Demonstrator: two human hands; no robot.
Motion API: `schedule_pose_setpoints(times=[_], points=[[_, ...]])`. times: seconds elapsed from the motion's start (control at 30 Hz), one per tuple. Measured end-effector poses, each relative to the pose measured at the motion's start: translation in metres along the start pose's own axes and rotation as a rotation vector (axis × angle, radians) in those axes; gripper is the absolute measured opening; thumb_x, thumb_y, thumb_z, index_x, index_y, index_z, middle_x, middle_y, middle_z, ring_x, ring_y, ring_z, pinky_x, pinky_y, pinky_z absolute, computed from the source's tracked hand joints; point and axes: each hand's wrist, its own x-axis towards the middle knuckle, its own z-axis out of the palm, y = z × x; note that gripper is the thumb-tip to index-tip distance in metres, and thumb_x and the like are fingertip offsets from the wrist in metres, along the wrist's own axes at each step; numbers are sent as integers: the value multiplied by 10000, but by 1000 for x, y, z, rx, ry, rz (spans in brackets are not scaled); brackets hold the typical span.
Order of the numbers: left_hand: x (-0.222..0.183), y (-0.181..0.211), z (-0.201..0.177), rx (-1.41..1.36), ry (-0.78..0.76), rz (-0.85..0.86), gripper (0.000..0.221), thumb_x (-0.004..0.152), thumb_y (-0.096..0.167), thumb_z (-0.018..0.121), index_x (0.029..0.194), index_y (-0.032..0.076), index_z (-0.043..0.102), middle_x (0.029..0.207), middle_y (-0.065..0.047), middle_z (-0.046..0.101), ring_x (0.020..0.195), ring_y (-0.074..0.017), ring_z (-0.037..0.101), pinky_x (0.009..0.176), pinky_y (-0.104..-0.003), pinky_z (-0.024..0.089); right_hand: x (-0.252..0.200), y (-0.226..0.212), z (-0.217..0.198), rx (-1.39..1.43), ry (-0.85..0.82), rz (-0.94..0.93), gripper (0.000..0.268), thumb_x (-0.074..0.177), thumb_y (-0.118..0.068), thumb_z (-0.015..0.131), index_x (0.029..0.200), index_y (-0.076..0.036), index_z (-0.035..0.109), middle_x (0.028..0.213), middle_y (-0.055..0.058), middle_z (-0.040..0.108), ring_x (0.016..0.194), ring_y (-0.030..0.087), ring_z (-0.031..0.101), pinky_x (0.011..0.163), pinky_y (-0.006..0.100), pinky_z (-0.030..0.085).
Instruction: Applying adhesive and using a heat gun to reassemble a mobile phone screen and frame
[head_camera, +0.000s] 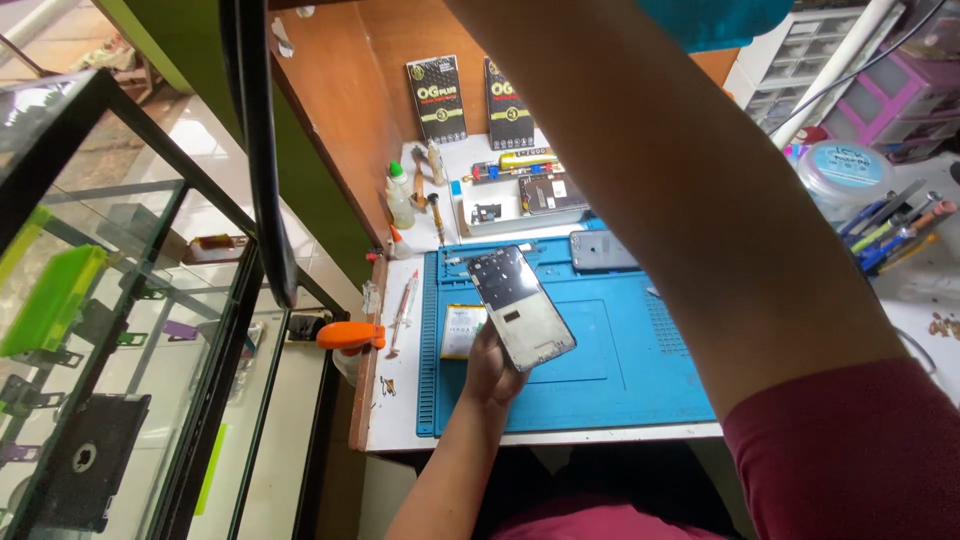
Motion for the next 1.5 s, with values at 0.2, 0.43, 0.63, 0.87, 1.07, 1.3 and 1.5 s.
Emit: schedule_pose_setpoints(times=[0.2,0.43,0.63,0.87,1.07,1.3,1.5], points=[[1,3,3,-10,-86,42,358,955,282,639,1248,80,683,1271,-203,705,1136,-391,685,1068,-605,491,-3,-6,11,76,-63,-85,180,1202,-143,823,1237,-79,658,1018,49,630,897,236,577,746,377,424],[3,3,-6,-30,-11,32,622,864,219,777,1419,160,500,1332,-164,637,1250,-417,614,926,-578,572,-64,-9,10,292,-438,58,175,1105,-198,737,1250,-110,692,1084,53,701,934,266,660,705,425,504],[-11,5,23,37,0,96,479,859,126,701,1327,127,600,1244,-189,688,1122,-406,676,935,-593,568,-193,42,97,359,-1315,524,368,983,-357,666,1271,-128,682,1191,119,710,1076,299,699,825,432,595],[-24,7,61,102,77,163,373,807,-37,602,1143,77,717,1118,-257,738,950,-430,735,941,-647,565,-271,74,202,370,-1362,521,909,689,-481,931,1436,-116,564,1464,123,576,1325,364,571,1029,550,527],[-24,8,75,173,115,164,424,807,-24,624,1209,89,697,1149,-244,738,929,-427,744,883,-626,592,-278,87,235,318,-1469,487,1002,587,-560,981,1417,-136,612,1448,116,613,1309,351,604,1032,527,526],[-18,6,57,161,109,130,511,804,-39,604,1295,97,643,1243,-256,698,979,-454,722,889,-637,591,-261,96,221,351,-1496,508,943,640,-510,956,1418,-97,620,1407,160,640,1274,397,632,1027,579,520],[-16,6,44,185,28,121,517,810,-12,658,1302,150,652,1257,-175,720,1049,-357,728,905,-532,610,-269,118,193,282,-1364,622,352,982,-205,655,1318,-116,708,1244,184,707,1154,412,696,958,533,559]])
